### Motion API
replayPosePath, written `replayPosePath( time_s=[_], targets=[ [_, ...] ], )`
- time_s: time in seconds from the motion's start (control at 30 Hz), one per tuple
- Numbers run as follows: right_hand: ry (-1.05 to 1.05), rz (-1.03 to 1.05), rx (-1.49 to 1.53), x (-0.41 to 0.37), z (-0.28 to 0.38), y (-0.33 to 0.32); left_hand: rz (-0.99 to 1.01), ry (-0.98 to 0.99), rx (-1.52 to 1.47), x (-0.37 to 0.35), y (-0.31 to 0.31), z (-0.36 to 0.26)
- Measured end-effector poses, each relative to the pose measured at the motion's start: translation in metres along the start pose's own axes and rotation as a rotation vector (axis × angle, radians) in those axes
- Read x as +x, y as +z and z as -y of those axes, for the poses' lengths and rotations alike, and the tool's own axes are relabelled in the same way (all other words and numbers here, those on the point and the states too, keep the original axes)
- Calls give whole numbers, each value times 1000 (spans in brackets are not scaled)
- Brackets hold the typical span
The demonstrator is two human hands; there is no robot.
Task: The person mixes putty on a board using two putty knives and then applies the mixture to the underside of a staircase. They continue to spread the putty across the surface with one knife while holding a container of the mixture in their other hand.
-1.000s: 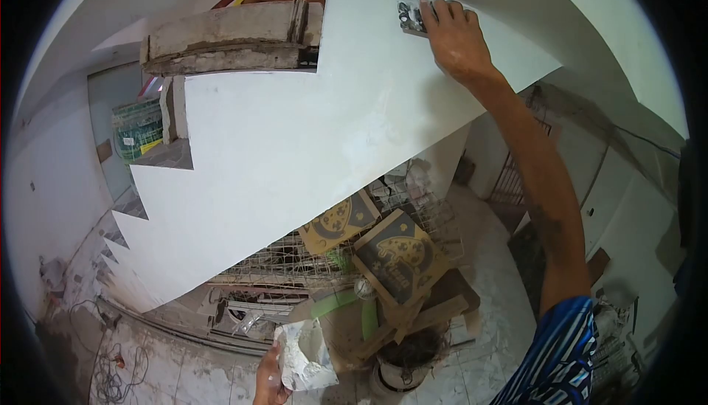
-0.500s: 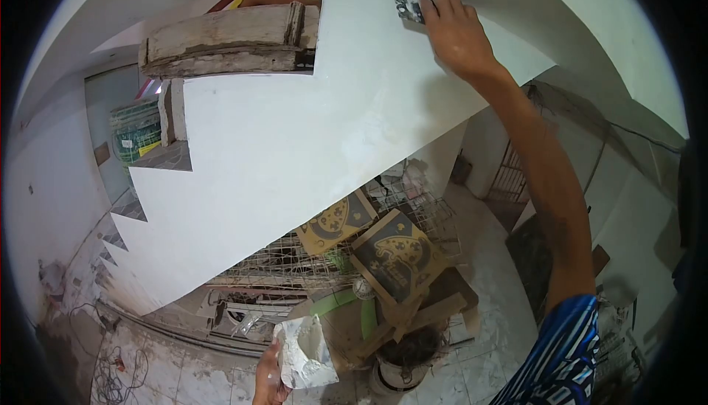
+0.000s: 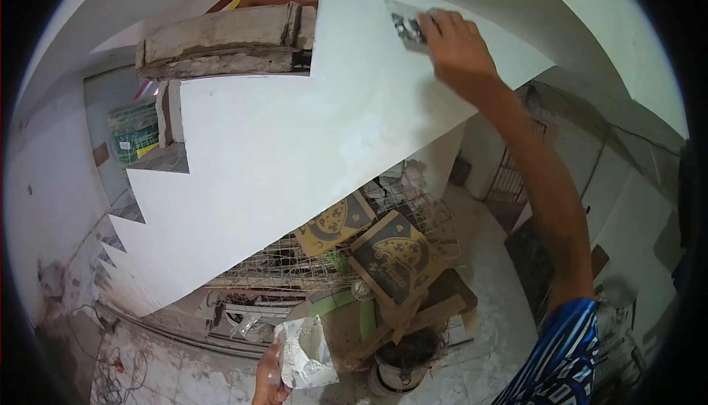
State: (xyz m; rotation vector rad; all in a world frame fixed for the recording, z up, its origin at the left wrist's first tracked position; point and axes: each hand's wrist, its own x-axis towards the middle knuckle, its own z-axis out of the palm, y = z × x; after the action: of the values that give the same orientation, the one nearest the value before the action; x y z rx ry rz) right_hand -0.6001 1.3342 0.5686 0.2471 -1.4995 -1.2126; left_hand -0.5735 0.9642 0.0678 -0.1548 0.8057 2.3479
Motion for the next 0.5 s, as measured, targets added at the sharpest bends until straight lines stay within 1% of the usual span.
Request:
replayPosePath(
  time_s=[0.1,0.23,0.33,0.43,0.47,0.5],
  targets=[
    [59,82,-121,8,-18,22,-3,-9,6,0,0,-1],
    [19,66,-232,2,-15,42,10,-2,12,0,4,0],
    [-31,124,-138,-17,2,24,-31,-11,34,4,-3,3],
    [-75,269,254,-41,19,-9,-16,-6,74,2,-4,2],
    [-32,227,307,-43,18,-14,-20,-11,51,3,-4,2],
    [-6,158,243,-42,11,-16,-25,-18,29,4,-3,3]
  ],
)
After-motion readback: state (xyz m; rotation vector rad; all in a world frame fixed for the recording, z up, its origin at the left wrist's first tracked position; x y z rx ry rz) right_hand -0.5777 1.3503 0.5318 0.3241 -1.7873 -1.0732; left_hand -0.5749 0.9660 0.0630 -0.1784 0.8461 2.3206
